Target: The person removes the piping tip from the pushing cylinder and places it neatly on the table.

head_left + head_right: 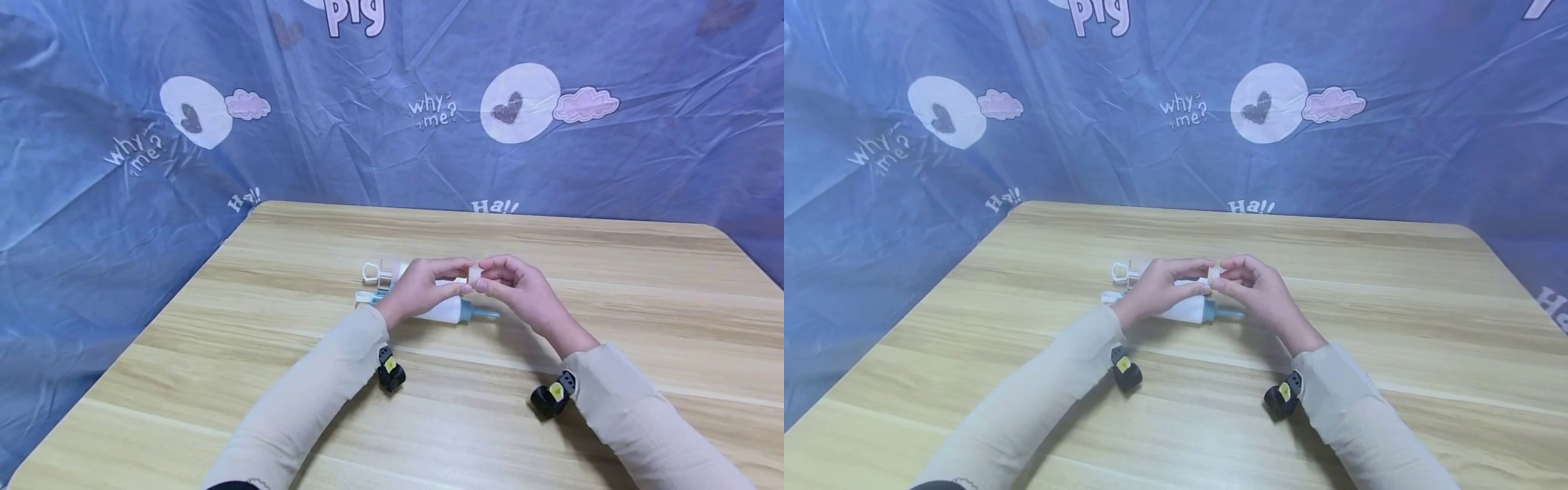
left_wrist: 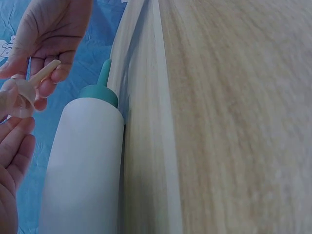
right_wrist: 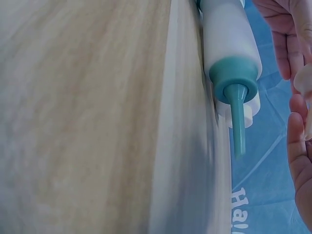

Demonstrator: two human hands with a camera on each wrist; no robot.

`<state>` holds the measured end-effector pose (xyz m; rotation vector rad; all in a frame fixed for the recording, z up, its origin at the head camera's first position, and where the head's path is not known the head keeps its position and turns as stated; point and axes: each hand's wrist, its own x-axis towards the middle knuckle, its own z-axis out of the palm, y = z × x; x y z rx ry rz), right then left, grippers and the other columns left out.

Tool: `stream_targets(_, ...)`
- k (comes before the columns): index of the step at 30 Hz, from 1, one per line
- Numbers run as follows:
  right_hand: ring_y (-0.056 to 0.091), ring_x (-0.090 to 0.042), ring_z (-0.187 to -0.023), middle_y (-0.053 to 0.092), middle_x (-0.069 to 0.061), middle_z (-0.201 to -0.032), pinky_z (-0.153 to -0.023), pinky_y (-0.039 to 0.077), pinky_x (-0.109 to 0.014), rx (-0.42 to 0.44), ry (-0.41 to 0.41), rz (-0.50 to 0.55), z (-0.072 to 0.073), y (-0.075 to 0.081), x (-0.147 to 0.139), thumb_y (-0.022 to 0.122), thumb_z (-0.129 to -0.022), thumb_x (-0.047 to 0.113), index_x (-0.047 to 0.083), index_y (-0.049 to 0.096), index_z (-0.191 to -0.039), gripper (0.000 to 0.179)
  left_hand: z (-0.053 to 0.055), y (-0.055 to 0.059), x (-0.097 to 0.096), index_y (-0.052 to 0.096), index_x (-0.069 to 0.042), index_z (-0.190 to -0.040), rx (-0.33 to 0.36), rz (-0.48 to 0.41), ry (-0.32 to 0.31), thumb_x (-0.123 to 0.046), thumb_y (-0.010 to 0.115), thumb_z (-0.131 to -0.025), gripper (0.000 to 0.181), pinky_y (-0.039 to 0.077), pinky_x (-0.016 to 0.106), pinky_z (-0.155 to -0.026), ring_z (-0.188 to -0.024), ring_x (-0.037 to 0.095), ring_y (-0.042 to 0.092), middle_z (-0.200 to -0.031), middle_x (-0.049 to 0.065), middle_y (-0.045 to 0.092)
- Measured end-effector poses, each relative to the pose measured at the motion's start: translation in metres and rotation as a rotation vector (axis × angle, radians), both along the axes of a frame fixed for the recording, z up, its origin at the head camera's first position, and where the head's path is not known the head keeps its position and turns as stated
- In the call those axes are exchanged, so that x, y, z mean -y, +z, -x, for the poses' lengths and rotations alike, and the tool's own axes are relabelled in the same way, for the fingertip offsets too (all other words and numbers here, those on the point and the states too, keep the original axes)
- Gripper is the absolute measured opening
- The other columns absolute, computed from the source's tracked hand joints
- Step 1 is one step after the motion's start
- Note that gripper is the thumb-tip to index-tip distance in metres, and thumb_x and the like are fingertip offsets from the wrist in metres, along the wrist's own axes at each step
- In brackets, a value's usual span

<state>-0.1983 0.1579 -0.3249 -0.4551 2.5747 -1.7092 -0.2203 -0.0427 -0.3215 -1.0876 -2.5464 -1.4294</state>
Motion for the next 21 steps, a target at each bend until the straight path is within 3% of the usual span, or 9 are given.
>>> stream_targets(8, 0.062, -0.004, -0.08, 0.064, 0.012, -0.087, -0.075, 0.051, -0.017, 0.046, 0.005, 0.055, -0.003, -0.002, -0.006, 0.065, -0.087, 0.02, -0.005, 0.052, -0.117, 0.041, 0.0, 0.0, 0.004, 0.059, -0.005, -0.124, -0.013, 0.018, 0.03, -0.017, 0.067, -0.085, 0.041, 0.046, 0.018, -0.091, -0.101, 0.021, 0.064, -0.109, 0.008, 0.068)
stream_targets(16, 0.06, -0.004, -0.08, 0.064, 0.008, -0.089, -0.073, 0.051, -0.018, 0.056, -0.026, -0.017, -0.005, -0.003, -0.013, 0.068, -0.085, 0.019, -0.006, 0.054, -0.115, 0.041, 0.001, -0.001, 0.007, 0.059, -0.007, -0.123, -0.01, 0.013, 0.054, -0.018, 0.067, -0.085, 0.041, 0.045, 0.02, -0.093, -0.101, 0.022, 0.065, -0.109, 0.007, 0.068)
stream_targets(21, 0.057, -0.005, -0.074, 0.064, 0.007, -0.082, -0.066, 0.049, -0.023, 0.044, -0.036, -0.04, -0.005, -0.002, -0.017, 0.068, -0.085, 0.017, -0.005, 0.059, -0.108, 0.033, 0.0, 0.002, 0.006, 0.06, -0.007, -0.123, -0.009, 0.007, 0.048, -0.018, 0.068, -0.085, 0.04, 0.046, 0.02, -0.093, -0.101, 0.023, 0.064, -0.111, 0.008, 0.067)
